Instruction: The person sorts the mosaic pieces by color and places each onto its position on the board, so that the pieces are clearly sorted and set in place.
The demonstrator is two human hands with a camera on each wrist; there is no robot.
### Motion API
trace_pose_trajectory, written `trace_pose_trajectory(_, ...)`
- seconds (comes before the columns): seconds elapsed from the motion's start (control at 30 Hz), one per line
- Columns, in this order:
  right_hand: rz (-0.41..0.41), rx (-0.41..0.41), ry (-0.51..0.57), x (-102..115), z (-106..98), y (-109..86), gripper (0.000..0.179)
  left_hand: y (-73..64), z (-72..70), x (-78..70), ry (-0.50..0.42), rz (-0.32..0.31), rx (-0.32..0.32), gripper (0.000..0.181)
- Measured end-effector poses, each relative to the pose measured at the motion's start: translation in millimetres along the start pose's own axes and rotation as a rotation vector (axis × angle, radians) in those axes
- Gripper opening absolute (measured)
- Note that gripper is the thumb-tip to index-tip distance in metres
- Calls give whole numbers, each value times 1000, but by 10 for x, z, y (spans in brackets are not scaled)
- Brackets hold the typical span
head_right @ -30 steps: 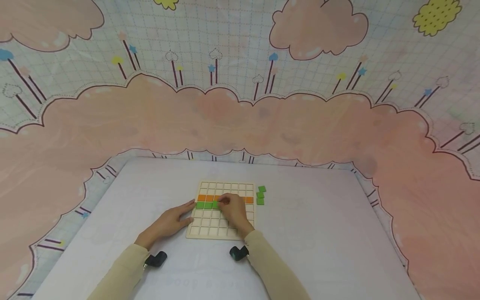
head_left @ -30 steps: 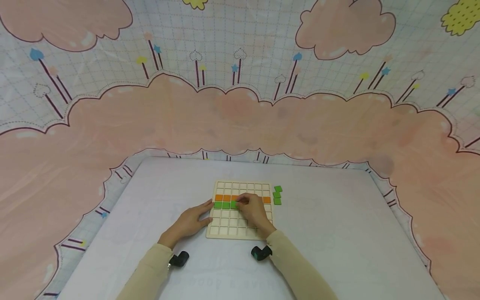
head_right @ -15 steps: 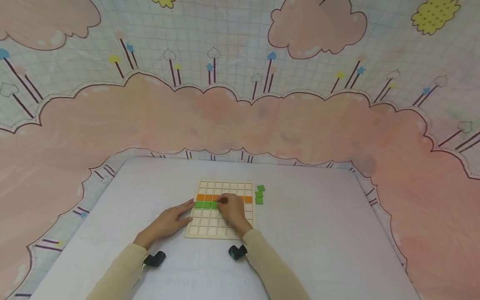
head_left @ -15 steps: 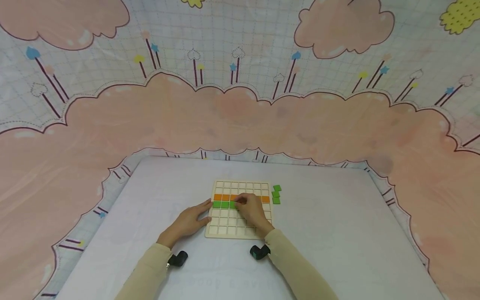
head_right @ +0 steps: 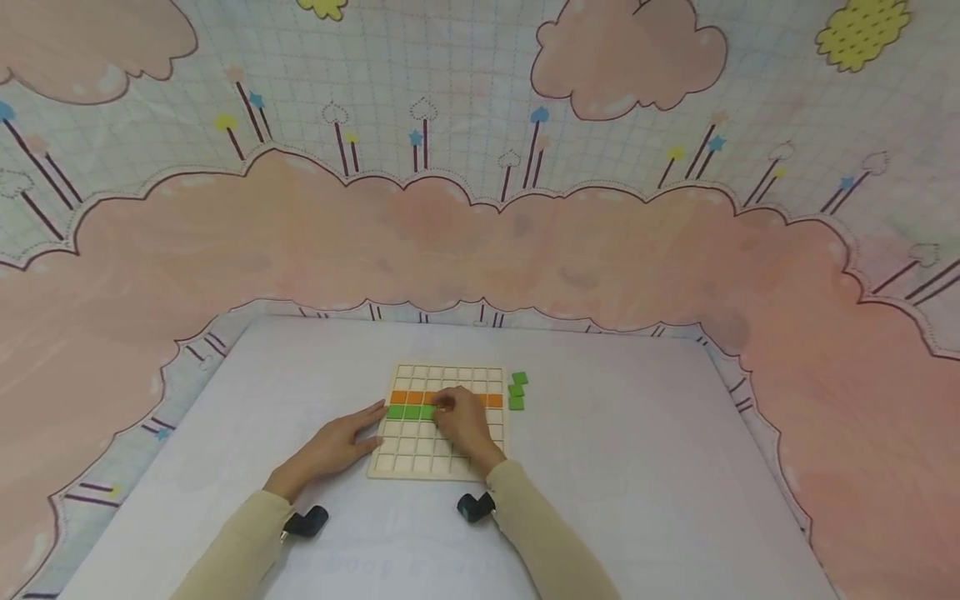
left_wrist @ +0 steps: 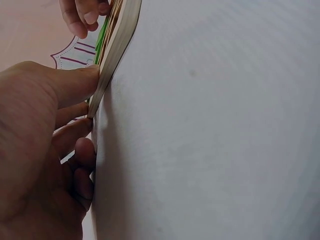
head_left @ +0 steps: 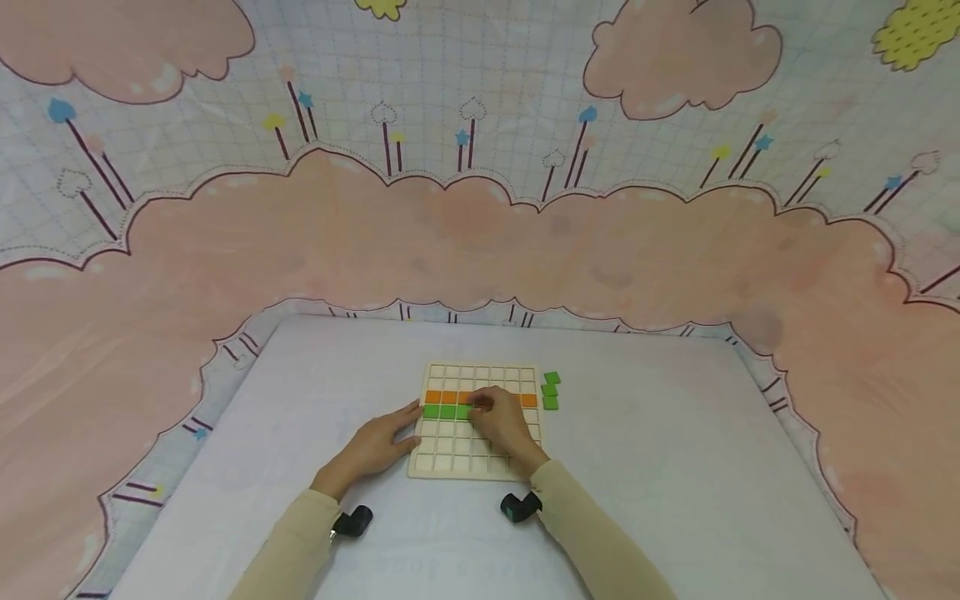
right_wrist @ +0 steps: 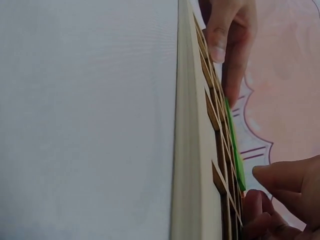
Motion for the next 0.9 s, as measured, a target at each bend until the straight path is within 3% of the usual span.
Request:
trace_pose_trajectory(0.47,-89,32,50,119,-150,-66,18,-33,-2,-7,-14,3,-8,58)
trace_pose_trajectory(0.9,-123,-18,69,199,-444,-146,19,-29,-4,-8,-14,10,-20,59)
Point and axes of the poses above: each hand's wrist, its own y-axis towards the middle knuckle, its own z-axis out of the palm, x = y × z, the point moved 3 cm from there along y, towards the middle knuckle, and after that the axes turned 1 degree about z, right-handed, at the moved point
